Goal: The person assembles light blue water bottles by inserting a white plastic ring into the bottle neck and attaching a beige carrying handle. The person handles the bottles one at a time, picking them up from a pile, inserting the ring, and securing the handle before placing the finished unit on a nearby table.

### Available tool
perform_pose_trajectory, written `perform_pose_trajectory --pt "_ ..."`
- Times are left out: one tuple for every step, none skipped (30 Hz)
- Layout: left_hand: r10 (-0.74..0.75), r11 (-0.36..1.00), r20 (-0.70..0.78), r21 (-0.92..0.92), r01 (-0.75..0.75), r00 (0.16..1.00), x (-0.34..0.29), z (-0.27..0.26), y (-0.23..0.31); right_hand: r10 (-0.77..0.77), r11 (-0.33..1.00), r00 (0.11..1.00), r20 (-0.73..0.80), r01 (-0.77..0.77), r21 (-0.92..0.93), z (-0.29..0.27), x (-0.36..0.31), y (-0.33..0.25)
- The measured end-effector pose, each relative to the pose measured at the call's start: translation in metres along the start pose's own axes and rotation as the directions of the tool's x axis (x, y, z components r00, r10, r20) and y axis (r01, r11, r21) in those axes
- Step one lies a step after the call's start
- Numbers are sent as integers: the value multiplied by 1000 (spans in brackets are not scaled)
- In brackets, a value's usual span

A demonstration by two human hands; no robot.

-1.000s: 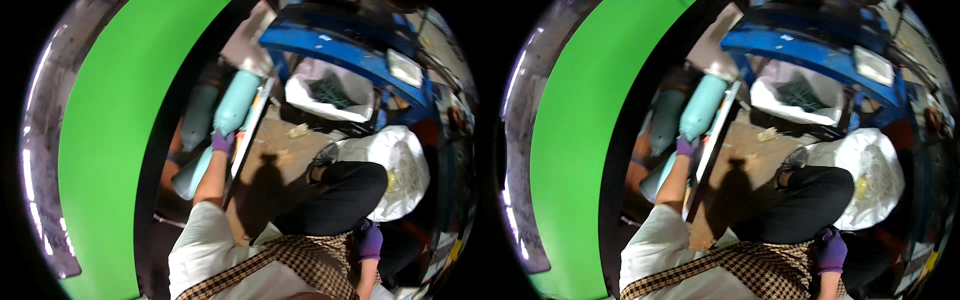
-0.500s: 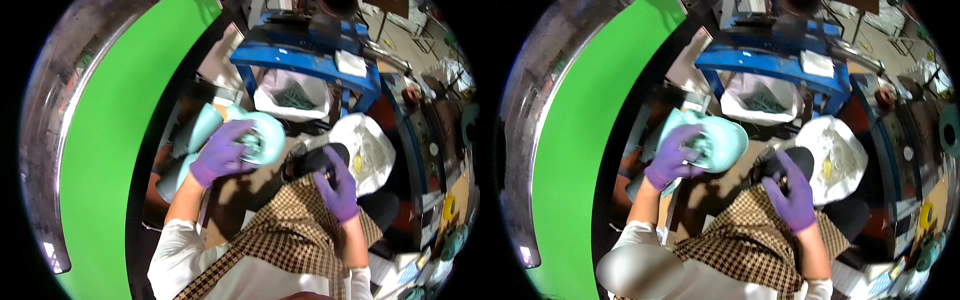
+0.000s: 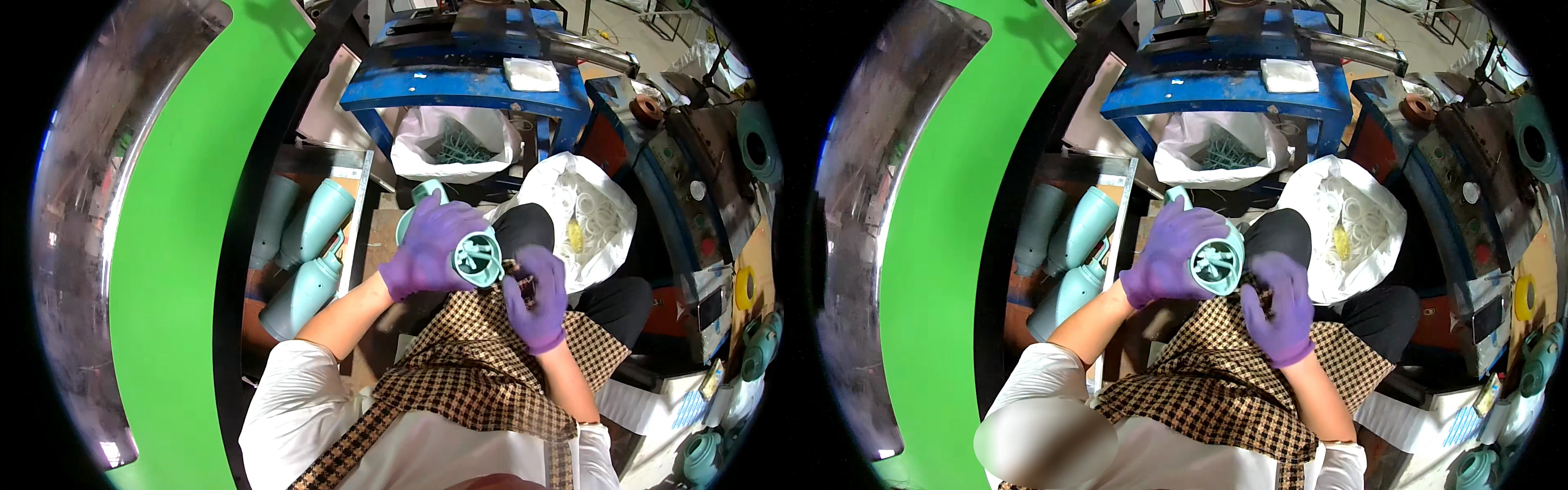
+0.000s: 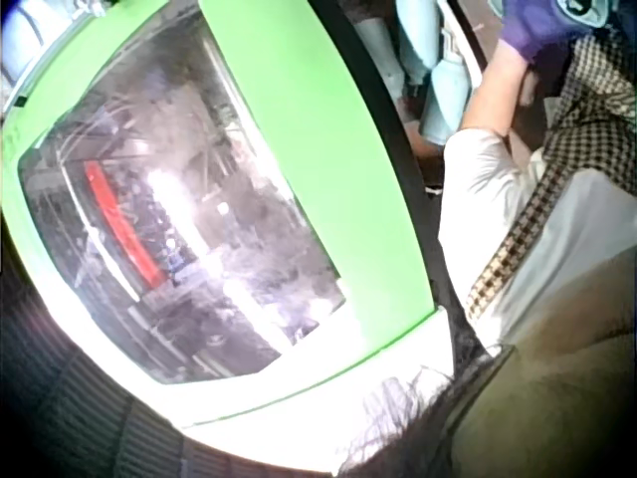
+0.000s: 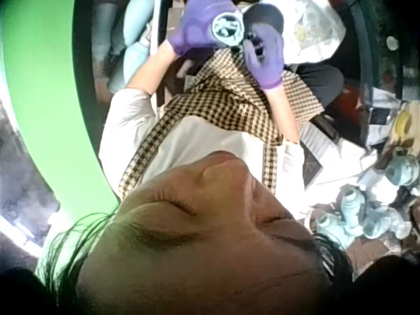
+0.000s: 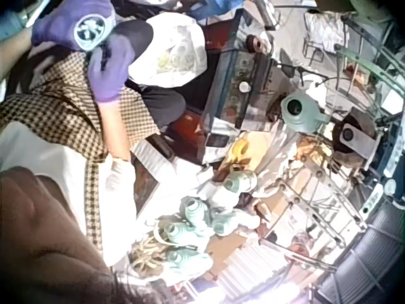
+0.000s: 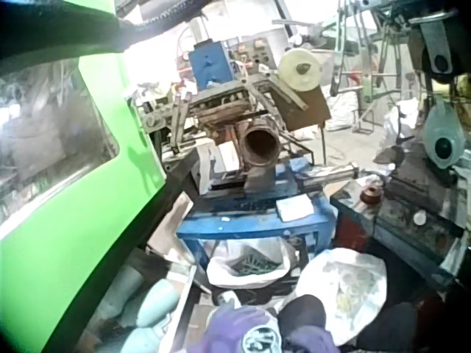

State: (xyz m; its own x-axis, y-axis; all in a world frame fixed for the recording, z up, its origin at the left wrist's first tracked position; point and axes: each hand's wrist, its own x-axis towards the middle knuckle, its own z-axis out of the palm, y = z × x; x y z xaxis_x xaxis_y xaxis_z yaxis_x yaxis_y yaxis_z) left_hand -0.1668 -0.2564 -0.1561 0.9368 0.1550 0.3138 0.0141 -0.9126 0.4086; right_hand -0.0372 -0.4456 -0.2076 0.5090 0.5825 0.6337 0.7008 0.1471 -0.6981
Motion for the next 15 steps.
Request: perform_pose_trajectory --pt "31 1000 -46 6 -31 998 2 2 2 -29 999 997 76 30 -21 -4 -4 -3" --pt "61 998 -92 13 -60 994 5 4 3 -54 997 987 153 61 -38 -6 -6 -7" --pt "89 996 -138 21 -87 986 8 7 6 -77 994 970 230 91 -52 -7 -8 -12" --pt "85 996 -179 -6 -87 980 14 12 15 -123 973 961 249 166 -158 -2 -7 -10" --pt "104 993 -220 -40 -115 970 16 25 16 -50 984 945 323 102 -145 1 -8 -5" --pt "116 990 -256 -47 -132 960 14 32 19 -46 974 940 338 118 -196 5 -11 0" --pt "114 991 -293 -32 -129 949 13 25 25 -59 965 932 358 145 -218 13 -13 3" --pt "117 988 -271 -63 -139 955 10 30 23 -36 965 906 422 141 -221 16 -14 3" --pt "114 986 -255 -93 -141 960 7 41 19 38 966 868 495 96 -242 20 -25 12" --pt "100 987 -263 -93 -128 960 -4 48 14 88 968 857 507 46 -247 23 -40 20" --pt "88 989 -266 -92 -117 960 -16 55 13 98 974 845 526 27 -226 26 -48 27" --pt "125 974 -247 -154 -166 961 -21 68 -2 56 980 865 499 47 -193 25 -38 17" --pt "46 979 -177 -190 -80 983 -18 75 7 264 946 815 517 -324 29 34 -66 47" --pt "88 987 -159 -117 -107 983 -15 75 14 219 975 779 588 -198 -101 35 -69 60" --pt "134 988 -168 -55 -145 977 -8 87 8 222 963 852 474 -117 -241 40 -87 80"
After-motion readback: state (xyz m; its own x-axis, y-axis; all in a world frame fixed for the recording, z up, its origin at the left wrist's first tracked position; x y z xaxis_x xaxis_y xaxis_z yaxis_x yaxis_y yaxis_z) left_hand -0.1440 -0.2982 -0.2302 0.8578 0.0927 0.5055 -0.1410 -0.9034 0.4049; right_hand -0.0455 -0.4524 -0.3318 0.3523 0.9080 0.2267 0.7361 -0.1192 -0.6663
